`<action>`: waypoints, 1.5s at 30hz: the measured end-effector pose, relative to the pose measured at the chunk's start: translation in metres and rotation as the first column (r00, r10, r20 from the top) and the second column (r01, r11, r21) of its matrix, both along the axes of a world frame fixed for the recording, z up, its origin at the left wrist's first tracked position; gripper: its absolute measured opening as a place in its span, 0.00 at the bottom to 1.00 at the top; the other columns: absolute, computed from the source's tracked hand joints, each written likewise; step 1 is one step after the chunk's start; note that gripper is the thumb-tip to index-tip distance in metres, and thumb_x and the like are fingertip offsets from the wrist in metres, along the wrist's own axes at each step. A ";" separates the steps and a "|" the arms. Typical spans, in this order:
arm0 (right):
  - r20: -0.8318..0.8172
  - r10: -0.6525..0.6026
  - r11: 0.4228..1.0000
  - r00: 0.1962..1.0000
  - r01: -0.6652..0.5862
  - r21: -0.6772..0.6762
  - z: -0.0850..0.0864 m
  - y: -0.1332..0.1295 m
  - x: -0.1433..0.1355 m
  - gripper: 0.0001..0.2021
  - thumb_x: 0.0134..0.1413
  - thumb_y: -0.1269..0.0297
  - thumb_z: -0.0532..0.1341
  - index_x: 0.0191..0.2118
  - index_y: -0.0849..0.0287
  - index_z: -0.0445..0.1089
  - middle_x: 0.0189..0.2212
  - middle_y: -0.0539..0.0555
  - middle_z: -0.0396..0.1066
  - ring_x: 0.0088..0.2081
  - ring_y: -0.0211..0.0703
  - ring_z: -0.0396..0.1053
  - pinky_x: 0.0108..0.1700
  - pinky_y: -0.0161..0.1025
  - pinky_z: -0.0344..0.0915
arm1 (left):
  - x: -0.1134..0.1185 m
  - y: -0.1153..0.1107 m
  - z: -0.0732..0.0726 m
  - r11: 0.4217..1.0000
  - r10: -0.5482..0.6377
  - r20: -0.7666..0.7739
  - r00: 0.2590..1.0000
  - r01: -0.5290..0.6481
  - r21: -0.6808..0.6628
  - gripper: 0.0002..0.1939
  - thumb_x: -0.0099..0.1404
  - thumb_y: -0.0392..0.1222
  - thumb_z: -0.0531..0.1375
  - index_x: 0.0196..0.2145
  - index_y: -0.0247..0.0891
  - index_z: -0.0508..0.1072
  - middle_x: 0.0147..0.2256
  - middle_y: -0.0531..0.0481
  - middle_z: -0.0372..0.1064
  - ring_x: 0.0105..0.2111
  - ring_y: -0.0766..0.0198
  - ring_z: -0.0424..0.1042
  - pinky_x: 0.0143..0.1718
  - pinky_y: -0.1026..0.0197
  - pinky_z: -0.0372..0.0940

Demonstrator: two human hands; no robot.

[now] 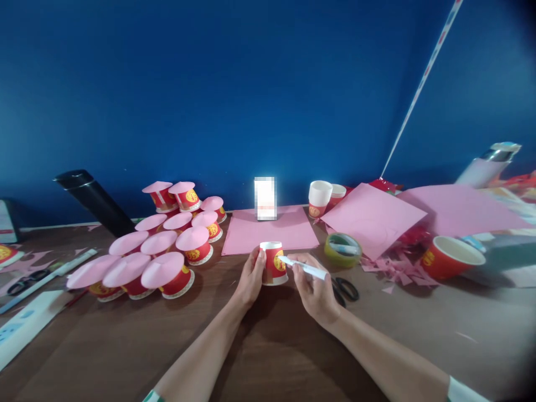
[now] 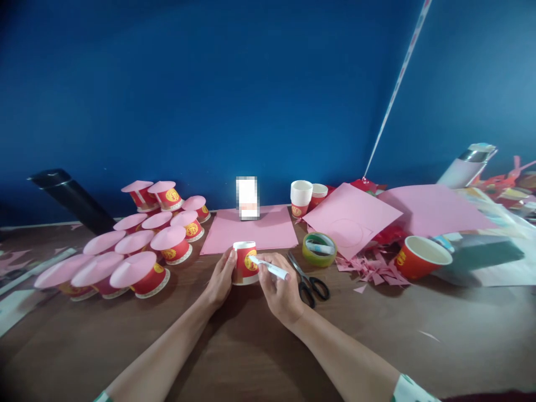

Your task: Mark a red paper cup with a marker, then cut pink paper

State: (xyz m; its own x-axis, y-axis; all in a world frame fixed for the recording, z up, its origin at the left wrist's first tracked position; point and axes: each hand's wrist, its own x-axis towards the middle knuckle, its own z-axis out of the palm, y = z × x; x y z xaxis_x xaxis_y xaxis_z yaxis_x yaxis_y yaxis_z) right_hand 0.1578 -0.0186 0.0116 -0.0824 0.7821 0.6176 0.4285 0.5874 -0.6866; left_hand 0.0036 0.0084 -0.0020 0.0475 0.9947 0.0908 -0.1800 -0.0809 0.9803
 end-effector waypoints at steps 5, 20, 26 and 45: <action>-0.007 0.001 1.000 1.000 -0.001 0.008 0.001 0.000 0.001 0.08 0.58 0.68 0.51 0.39 0.59 0.66 0.32 0.55 0.69 0.35 0.43 0.68 0.40 0.39 0.65 | 0.001 0.000 -0.001 1.000 0.003 0.012 1.000 -0.003 -0.010 0.24 0.60 0.55 0.52 0.46 0.35 0.67 0.41 0.43 0.70 0.40 0.55 0.69 0.43 0.56 0.62; 0.004 0.005 1.000 1.000 -0.005 0.008 0.002 -0.001 0.001 0.08 0.58 0.68 0.51 0.39 0.58 0.66 0.30 0.54 0.68 0.33 0.42 0.68 0.38 0.38 0.65 | 0.000 0.001 -0.004 1.000 0.024 -0.004 1.000 -0.024 -0.018 0.24 0.60 0.55 0.52 0.46 0.36 0.67 0.41 0.43 0.70 0.42 0.54 0.68 0.44 0.55 0.62; 0.013 0.012 1.000 1.000 -0.012 0.016 0.000 0.000 0.001 0.08 0.58 0.68 0.50 0.38 0.58 0.66 0.32 0.55 0.69 0.35 0.44 0.67 0.41 0.41 0.65 | 0.001 0.001 -0.006 0.999 0.041 0.022 0.999 -0.040 -0.037 0.25 0.59 0.56 0.53 0.46 0.35 0.67 0.40 0.43 0.70 0.41 0.54 0.69 0.42 0.55 0.63; 0.005 0.052 0.993 0.999 -0.053 0.102 -0.003 -0.004 0.000 0.08 0.57 0.69 0.51 0.41 0.59 0.66 0.33 0.56 0.70 0.36 0.44 0.69 0.41 0.41 0.66 | 0.000 0.003 -0.009 0.999 0.036 0.033 0.999 -0.036 -0.023 0.24 0.60 0.55 0.52 0.45 0.35 0.67 0.40 0.43 0.70 0.39 0.55 0.69 0.42 0.56 0.63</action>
